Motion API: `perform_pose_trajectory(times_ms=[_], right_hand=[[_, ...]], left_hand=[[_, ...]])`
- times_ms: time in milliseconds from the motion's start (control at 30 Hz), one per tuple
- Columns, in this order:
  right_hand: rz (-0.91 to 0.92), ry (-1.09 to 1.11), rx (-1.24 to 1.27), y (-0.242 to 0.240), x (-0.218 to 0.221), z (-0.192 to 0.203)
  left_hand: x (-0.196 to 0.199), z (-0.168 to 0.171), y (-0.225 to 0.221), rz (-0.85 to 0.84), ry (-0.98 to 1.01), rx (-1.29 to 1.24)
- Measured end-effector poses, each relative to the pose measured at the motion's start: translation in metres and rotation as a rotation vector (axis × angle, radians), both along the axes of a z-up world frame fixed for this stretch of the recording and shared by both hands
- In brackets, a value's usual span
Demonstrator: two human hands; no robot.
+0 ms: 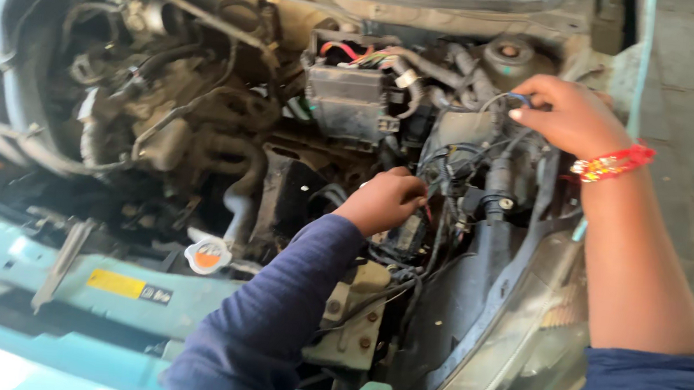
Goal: The person connects and routes electrical wires and plastic connectors inside a car's engine compartment.
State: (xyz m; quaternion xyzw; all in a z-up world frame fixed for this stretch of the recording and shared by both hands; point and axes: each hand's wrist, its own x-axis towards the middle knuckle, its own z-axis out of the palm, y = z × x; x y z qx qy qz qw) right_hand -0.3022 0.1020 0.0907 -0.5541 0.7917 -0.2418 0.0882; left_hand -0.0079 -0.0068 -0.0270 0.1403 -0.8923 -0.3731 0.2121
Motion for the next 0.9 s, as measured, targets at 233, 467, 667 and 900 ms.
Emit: perform_pose_trajectory(times_ms=[233, 467, 667, 900], right_hand=[[0.003, -0.105, 0.001, -0.0025, -0.0070, -0.0060], [0.003, 0.065, 0.009, -0.0024, -0.0050, -0.0066], [-0.046, -0.090, 0.036, -0.0018, -0.0048, -0.0068], [-0.017, 0.083, 0.017, -0.0021, -0.0084, -0.0096]], left_hand=[[-0.0030, -0.0079, -0.0029, 0.004, -0.013, -0.010], [-0.0016, -0.0033, -0.0002, 0.017, -0.042, -0.045], [-0.0020, -0.0021, 0.0005, 0.036, -0.093, 0.000], [-0.0040, -0.0061, 0.0001, 0.029, -0.083, -0.020]])
